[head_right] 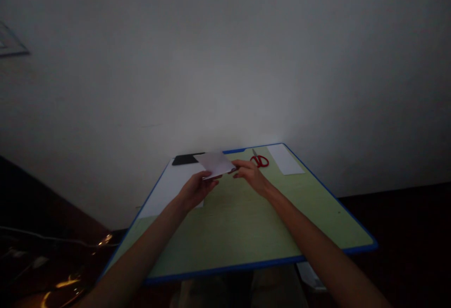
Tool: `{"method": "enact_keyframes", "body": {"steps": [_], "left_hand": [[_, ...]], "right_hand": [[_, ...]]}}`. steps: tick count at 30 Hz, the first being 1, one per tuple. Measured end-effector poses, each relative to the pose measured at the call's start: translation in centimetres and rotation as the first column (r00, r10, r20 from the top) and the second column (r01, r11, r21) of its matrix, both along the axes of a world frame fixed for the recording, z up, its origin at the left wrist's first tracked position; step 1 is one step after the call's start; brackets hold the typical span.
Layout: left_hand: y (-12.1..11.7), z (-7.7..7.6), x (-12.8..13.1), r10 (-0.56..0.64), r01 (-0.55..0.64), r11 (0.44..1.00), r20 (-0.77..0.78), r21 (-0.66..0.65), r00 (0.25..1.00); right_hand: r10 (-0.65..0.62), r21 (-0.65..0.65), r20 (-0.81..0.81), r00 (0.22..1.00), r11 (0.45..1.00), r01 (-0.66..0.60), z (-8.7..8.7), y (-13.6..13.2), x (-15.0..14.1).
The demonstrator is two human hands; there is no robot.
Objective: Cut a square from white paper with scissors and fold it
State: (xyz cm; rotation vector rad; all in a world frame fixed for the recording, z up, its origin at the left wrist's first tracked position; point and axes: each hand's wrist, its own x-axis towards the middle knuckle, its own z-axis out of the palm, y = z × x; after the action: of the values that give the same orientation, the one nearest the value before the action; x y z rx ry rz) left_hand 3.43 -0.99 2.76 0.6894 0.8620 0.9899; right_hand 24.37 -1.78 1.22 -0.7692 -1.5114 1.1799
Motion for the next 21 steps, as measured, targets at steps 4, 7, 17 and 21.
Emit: {"method": "enact_keyframes", "body": {"steps": [4,7,17,21], "left_hand": [[0.0,0.0,-0.3,-0.082,0.081,0.996,0.014,0.027,0.997],[-0.4,0.3,-0.4,-0.165,0.168,0.98,-0.036,0.109,0.986],[-0.7,-0.6,0.6,0.079,0.064,0.877,-0.274,0.475,0.959],[-0.5,-0.9,0.5,0.103,0.093,0.84,-0.324,0.535,0.94]], "right_hand": [[-0.085,0.069,0.117,0.99,0.995,0.078,0.2,-0.3,-0.4],[-0.192,0.114,0.132,0.972,0.977,0.178,-0.1,0.1,-0.5],[-0.252,0.015,-0.001,0.968,0.968,0.252,-0.2,0.5,-0.5],[-0.262,-0.053,-0.001,0.965,0.964,0.261,0.0,0.1,-0.9]]}}
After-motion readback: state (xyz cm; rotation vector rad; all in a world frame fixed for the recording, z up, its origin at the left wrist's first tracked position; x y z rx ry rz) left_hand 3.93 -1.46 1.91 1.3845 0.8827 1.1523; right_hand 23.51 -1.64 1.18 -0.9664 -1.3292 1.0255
